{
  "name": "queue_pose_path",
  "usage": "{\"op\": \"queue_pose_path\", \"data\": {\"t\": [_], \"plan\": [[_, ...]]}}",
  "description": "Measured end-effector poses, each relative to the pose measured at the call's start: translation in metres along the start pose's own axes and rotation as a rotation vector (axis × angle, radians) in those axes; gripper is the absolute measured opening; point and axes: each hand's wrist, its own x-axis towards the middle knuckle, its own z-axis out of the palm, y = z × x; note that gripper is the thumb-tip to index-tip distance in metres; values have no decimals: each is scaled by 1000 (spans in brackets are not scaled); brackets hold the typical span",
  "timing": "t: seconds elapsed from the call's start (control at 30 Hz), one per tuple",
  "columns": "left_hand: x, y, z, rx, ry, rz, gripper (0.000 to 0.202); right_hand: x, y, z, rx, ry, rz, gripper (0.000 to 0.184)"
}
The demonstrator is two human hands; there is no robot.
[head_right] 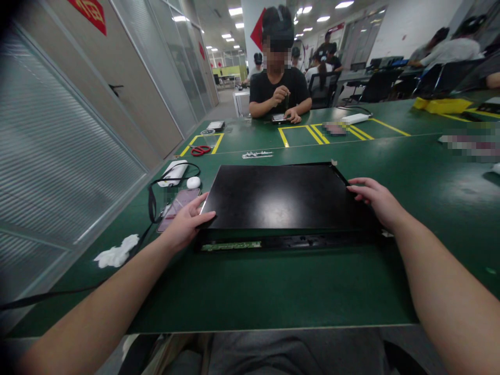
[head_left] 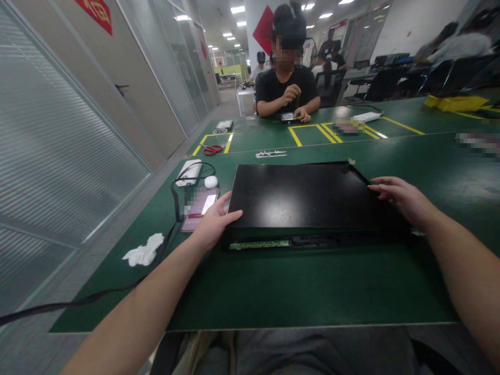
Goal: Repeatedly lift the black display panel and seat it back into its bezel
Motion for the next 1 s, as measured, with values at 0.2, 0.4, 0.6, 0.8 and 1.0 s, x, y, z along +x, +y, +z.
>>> {"op": "queue_pose_path", "data": {"t": [0.2, 0.4, 0.6, 0.8, 1.0], "plan": [[1, -2, -1, -5, 7, 10, 94, -4, -9, 0, 53, -19, 35, 40], [2, -4, -3, 17, -12, 13, 94, -5, -9, 0, 11, -12, 33, 41], [2, -3, -1, 17, 26, -2, 96, -3, -8, -1, 12, -22, 59, 39], [1, -2, 0, -3, 15, 3, 89, -4, -11, -2, 3, -30, 58, 37], [2, -3, 1, 17, 37, -2, 83, -7, -15, -3, -39, -40, 78, 37]]}}
